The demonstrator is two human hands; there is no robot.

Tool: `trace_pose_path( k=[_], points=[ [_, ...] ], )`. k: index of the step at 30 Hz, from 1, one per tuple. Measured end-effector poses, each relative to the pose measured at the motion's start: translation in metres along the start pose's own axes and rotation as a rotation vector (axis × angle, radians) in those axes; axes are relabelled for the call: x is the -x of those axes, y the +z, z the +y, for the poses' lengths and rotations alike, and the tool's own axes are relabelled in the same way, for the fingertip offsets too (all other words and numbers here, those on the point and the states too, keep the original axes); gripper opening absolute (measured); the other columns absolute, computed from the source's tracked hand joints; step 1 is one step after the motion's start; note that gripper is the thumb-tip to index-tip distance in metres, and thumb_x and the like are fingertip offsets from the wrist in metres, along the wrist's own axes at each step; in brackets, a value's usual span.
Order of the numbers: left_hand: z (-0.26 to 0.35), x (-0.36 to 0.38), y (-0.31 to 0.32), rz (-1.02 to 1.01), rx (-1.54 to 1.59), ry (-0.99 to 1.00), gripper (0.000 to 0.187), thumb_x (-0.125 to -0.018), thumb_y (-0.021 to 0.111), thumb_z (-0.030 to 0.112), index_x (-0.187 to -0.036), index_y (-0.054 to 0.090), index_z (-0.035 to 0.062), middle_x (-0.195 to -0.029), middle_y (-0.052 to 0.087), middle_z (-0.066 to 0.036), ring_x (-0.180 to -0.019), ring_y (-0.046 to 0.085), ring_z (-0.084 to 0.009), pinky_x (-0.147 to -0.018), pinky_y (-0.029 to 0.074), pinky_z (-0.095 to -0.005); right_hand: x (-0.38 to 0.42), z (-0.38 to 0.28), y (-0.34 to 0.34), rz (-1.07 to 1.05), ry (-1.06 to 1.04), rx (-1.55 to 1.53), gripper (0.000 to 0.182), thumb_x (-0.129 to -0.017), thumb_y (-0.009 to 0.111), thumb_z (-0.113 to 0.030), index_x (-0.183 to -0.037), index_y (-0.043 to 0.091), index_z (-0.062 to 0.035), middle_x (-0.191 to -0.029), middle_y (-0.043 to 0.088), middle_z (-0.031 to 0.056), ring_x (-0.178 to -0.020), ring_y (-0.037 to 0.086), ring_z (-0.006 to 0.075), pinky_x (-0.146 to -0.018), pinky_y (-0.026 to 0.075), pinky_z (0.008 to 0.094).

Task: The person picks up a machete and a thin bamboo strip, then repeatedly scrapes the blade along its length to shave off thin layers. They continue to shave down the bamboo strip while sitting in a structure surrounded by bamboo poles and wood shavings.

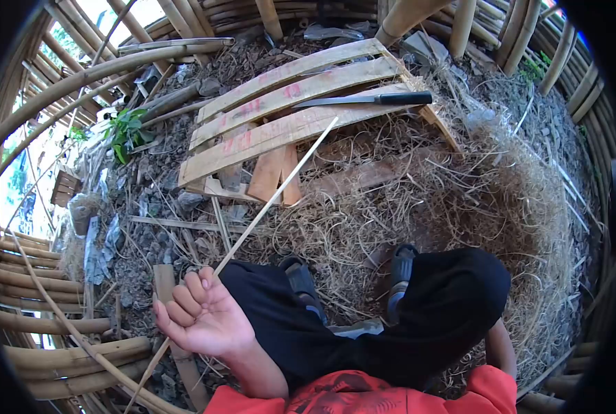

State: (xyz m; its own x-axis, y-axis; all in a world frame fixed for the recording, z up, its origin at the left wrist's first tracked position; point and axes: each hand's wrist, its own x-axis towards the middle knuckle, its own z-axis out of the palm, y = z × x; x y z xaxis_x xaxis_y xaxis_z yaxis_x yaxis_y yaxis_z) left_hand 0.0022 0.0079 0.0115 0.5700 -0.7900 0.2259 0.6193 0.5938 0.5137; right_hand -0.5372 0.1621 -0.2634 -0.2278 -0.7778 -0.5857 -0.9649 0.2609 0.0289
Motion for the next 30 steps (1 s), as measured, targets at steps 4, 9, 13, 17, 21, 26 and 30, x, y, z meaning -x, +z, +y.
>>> trace_pose_path(
  k=[4, 9, 13, 17, 21, 26, 30],
  points=[
    [-0.001, 0.0, -0.005, 0.027, -0.001, 0.008, 0.055, -0.104, 0.029, 0.036, -0.055, 0.016, 0.0154, -0.057, 0.019, 0.002, -0.06, 0.021, -0.0138, -0.069, 0.03, -0.0304, -0.034, -0.039, -0.08, 0.024, -0.134, -0.207, 0.046, -0.075, 0.066, -0.03, -0.116, 0.058, -0.0093, -0.112, 0.059, 0.0184, -0.11, 0.054, 0.0368, -0.1, 0.039, 0.0495],
    [-0.016, 0.002, 0.002, 0.079, 0.062, -0.009, 0.055, -0.104, 0.026, 0.044, -0.058, 0.021, 0.0142, -0.059, 0.022, 0.001, -0.06, 0.023, -0.0138, -0.073, 0.033, -0.0308, -0.035, -0.167, -0.295, 0.683, -0.515, 0.042, 0.043, -0.08, 0.066, -0.022, -0.118, 0.056, -0.0048, -0.102, 0.061, 0.0156, -0.099, 0.058, 0.0335, -0.087, 0.045, 0.046],
    [-0.027, 0.004, 0.001, 0.183, 0.05, -0.021, 0.054, -0.104, 0.03, 0.044, -0.06, 0.027, 0.0125, -0.063, 0.03, -0.001, -0.062, 0.034, -0.0143, -0.097, 0.04, -0.0406, -0.061, -0.253, -0.387, 0.698, -0.66, 0.031, 0.054, -0.081, 0.067, -0.022, -0.13, 0.051, -0.0039, -0.115, 0.057, 0.0152, -0.108, 0.054, 0.0314, -0.097, 0.042, 0.0428],
    [-0.031, 0.012, -0.013, 0.169, 0.119, -0.029, 0.053, -0.103, 0.032, 0.043, -0.061, 0.03, 0.0118, -0.064, 0.032, -0.001, -0.065, 0.037, -0.0149, -0.104, 0.04, -0.0452, -0.123, -0.293, -0.373, 0.953, -0.67, 0.268, 0.048, -0.08, 0.066, -0.023, -0.123, 0.055, -0.0063, -0.117, 0.057, 0.015, -0.115, 0.052, 0.0297, -0.098, 0.042, 0.0407],
    [-0.025, 0.013, -0.012, 0.12, 0.121, -0.03, 0.053, -0.103, 0.031, 0.044, -0.061, 0.031, 0.0115, -0.064, 0.032, -0.001, -0.065, 0.037, -0.0151, -0.104, 0.041, -0.0448, -0.129, -0.308, -0.372, 0.799, -0.547, 0.291, 0.043, -0.08, 0.064, -0.02, -0.119, 0.056, -0.0045, -0.119, 0.057, 0.0148, -0.114, 0.054, 0.0297, -0.094, 0.046, 0.0415],
    [-0.018, 0.007, -0.025, 0.067, 0.135, -0.048, 0.052, -0.1, 0.038, 0.048, -0.064, 0.039, 0.0102, -0.066, 0.037, -0.001, -0.072, 0.046, -0.0161, -0.109, 0.037, -0.0526, -0.112, -0.299, -0.375, 0.662, -0.478, 0.057, 0.022, -0.083, 0.06, -0.012, -0.102, 0.056, -0.0015, -0.096, 0.063, 0.0133, -0.091, 0.063, 0.0305, -0.078, 0.051, 0.0428],
    [-0.023, 0.009, -0.026, 0.086, 0.152, -0.055, 0.049, -0.099, 0.039, 0.048, -0.07, 0.045, 0.0087, -0.072, 0.045, -0.003, -0.081, 0.053, -0.0184, -0.107, 0.04, -0.0533, -0.101, -0.273, -0.376, 0.385, -0.419, -0.757, 0.022, -0.089, 0.062, -0.025, -0.094, 0.055, -0.0044, -0.069, 0.057, 0.005, -0.055, 0.057, 0.0152, -0.051, 0.047, 0.0306]
  ],
)
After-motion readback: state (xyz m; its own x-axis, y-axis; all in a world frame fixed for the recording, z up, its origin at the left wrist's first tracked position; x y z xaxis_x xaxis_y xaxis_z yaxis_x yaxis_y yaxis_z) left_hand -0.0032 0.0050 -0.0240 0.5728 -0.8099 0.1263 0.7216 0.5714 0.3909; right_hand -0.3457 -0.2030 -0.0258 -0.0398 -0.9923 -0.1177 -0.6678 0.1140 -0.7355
